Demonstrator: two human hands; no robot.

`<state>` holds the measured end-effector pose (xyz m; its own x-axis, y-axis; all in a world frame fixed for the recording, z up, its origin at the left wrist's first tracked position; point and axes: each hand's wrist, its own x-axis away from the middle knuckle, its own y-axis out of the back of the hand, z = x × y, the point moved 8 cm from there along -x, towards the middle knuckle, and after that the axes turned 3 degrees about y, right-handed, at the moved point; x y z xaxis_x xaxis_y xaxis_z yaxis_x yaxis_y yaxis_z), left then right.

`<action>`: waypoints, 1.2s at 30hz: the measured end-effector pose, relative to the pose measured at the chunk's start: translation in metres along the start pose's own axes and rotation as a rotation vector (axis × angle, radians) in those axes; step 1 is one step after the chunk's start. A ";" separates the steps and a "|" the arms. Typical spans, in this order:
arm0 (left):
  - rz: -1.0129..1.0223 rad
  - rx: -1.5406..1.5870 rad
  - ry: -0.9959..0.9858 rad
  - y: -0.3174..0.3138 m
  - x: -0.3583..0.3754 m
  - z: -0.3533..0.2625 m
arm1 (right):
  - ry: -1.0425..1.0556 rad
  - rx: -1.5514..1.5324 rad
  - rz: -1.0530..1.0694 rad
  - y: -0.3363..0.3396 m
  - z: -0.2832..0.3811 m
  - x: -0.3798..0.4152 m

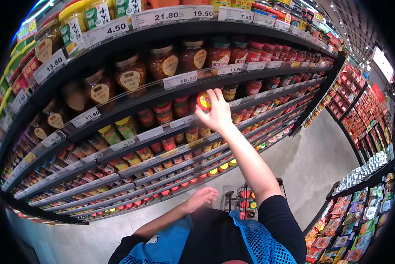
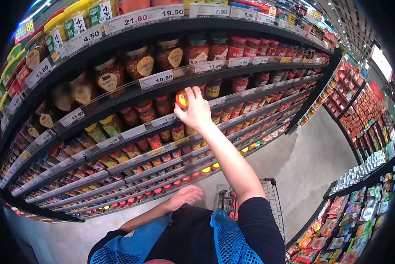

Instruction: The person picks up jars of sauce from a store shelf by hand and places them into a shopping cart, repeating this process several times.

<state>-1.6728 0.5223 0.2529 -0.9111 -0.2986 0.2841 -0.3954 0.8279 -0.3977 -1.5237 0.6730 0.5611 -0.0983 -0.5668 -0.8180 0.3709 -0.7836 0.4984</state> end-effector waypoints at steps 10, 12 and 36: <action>0.050 -0.147 0.046 -0.010 -0.008 0.012 | 0.161 -0.125 -0.370 0.059 0.015 0.050; 0.058 -0.175 0.030 -0.013 -0.015 0.015 | 0.189 -0.140 -0.475 0.087 0.019 0.069; 0.324 -0.368 0.664 -0.084 -0.075 0.127 | -2.083 0.814 -0.241 0.298 -0.114 0.827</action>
<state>-1.5863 0.4151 0.1546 -0.6690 0.2295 0.7069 0.0442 0.9617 -0.2704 -1.3895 -0.0005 0.0011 -0.7999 0.5605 0.2144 -0.0793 -0.4528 0.8881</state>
